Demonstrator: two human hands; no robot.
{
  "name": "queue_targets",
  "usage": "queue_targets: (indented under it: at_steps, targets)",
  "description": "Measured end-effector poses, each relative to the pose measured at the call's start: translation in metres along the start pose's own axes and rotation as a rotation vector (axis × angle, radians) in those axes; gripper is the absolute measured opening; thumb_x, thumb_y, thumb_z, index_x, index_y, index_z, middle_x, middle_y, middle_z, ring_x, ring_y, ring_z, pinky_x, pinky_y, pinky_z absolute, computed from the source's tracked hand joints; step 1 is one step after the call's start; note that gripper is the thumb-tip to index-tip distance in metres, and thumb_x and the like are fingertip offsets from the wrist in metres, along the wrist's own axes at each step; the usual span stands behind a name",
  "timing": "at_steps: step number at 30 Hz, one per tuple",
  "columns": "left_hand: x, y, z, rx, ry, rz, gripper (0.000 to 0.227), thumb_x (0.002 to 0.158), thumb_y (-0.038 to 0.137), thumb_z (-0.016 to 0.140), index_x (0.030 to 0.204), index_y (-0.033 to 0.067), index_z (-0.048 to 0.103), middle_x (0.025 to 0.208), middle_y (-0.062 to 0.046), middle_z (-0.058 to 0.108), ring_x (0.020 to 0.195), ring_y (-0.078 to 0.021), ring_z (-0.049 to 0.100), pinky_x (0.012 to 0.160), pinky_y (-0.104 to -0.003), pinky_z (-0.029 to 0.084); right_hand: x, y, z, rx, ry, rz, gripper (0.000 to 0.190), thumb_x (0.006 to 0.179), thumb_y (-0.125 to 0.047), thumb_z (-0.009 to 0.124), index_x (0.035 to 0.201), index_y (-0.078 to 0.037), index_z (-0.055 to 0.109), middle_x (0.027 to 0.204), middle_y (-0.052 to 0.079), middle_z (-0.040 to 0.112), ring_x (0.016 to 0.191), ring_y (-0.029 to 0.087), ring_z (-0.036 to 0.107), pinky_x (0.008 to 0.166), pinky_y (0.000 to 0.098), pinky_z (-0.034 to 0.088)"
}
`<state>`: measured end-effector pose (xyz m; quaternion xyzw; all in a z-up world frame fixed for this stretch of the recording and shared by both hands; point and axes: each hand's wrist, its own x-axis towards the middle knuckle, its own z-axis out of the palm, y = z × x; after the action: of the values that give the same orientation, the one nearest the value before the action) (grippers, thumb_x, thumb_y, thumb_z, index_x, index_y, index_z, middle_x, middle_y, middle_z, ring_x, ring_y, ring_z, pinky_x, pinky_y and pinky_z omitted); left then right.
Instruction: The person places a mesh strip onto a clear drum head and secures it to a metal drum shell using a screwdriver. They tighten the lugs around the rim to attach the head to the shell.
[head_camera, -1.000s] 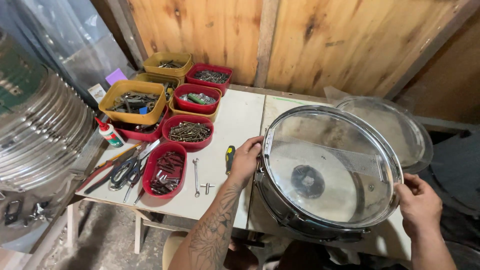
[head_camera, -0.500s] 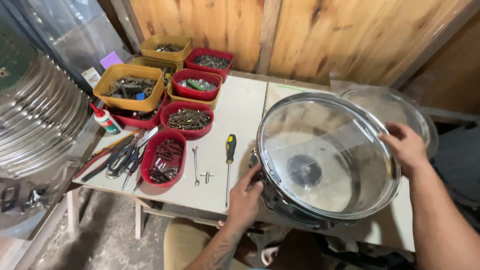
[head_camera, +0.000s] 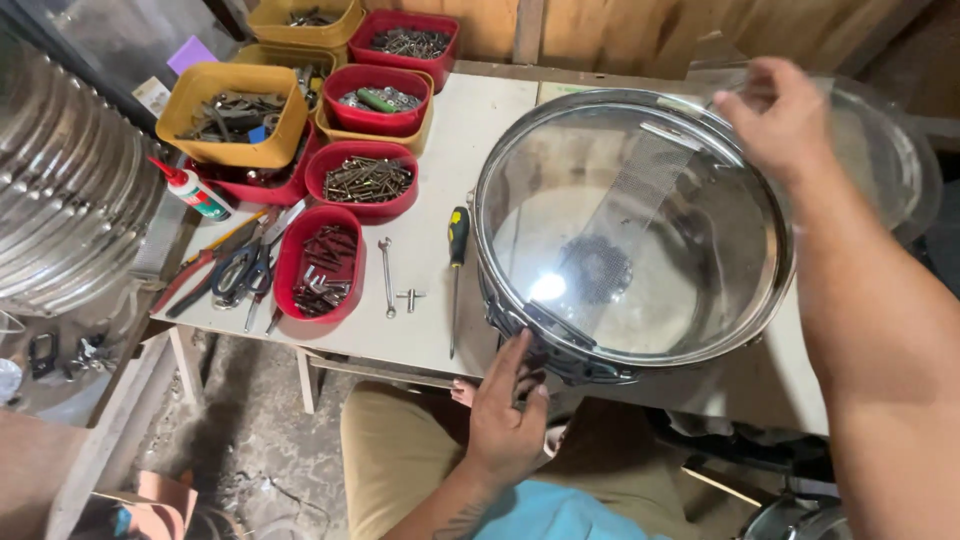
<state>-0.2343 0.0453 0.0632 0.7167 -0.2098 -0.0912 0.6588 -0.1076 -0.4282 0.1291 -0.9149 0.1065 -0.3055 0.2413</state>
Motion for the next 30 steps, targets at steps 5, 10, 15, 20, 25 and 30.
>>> queue_targets:
  at_steps: [5, 10, 15, 20, 25, 30]
  targets:
    - [0.014, -0.012, -0.018, 0.178, 0.093, 0.121, 0.046, 0.093, 0.014, 0.060, 0.139, 0.0070, 0.059, 0.141, -0.021, 0.055, 0.133, -0.0326, 0.056, 0.109, -0.043, 0.051, -0.081, -0.079, -0.060, 0.057, 0.183, -0.189, 0.032, 0.112, 0.003, 0.072, 0.140, 0.016, 0.063, 0.125, 0.029, 0.067, 0.110, 0.035, 0.066, 0.099, 0.0418, 0.054]
    - [0.060, -0.007, -0.054, 0.219, 0.178, -0.064, 0.034, 0.094, 0.028, 0.060, 0.120, 0.0091, 0.071, 0.116, -0.007, 0.076, 0.111, -0.0234, 0.071, 0.093, -0.036, 0.055, -0.246, -0.098, -0.065, 0.034, 0.326, -0.050, 0.013, 0.117, 0.001, 0.065, 0.109, 0.011, 0.066, 0.103, 0.023, 0.061, 0.095, 0.033, 0.057, 0.091, 0.0419, 0.045]
    - [0.154, 0.039, -0.067, 0.219, 0.095, -0.289, 0.070, 0.090, 0.056, 0.051, 0.142, 0.0092, 0.054, 0.142, -0.013, 0.064, 0.128, -0.0247, 0.063, 0.111, -0.040, 0.044, -0.287, -0.124, -0.033, 0.603, 0.230, 0.837, 0.059, 0.102, -0.039, 0.051, 0.149, -0.004, 0.042, 0.141, 0.015, 0.048, 0.127, 0.032, 0.054, 0.098, 0.0424, 0.050]
    - [0.202, 0.016, -0.059, 0.104, -0.046, -0.263, 0.082, 0.089, 0.061, 0.043, 0.150, 0.0077, 0.047, 0.156, -0.017, 0.050, 0.145, -0.0301, 0.045, 0.119, -0.043, 0.031, -0.271, -0.166, -0.012, 0.723, 0.268, 0.735, 0.070, 0.095, -0.047, 0.054, 0.150, -0.005, 0.047, 0.134, 0.008, 0.056, 0.123, 0.022, 0.056, 0.095, 0.0385, 0.051]
    - [0.192, 0.021, -0.057, 0.192, -0.033, -0.263, 0.057, 0.085, 0.051, 0.053, 0.130, 0.0176, 0.065, 0.128, -0.009, 0.073, 0.119, -0.0266, 0.064, 0.100, -0.037, 0.046, -0.256, -0.136, -0.005, 0.712, 0.286, 0.701, 0.059, 0.096, -0.046, 0.060, 0.138, -0.004, 0.055, 0.120, 0.006, 0.058, 0.108, 0.019, 0.057, 0.086, 0.0367, 0.055]
    - [0.159, 0.023, -0.050, 0.268, -0.028, -0.334, 0.080, 0.092, 0.065, 0.061, 0.153, 0.0135, 0.047, 0.146, -0.026, 0.054, 0.136, -0.0417, 0.053, 0.112, -0.056, 0.043, -0.235, -0.096, -0.008, 0.634, 0.232, 0.545, 0.067, 0.107, -0.043, 0.065, 0.148, 0.007, 0.044, 0.134, 0.039, 0.046, 0.122, 0.052, 0.051, 0.096, 0.0757, 0.039]
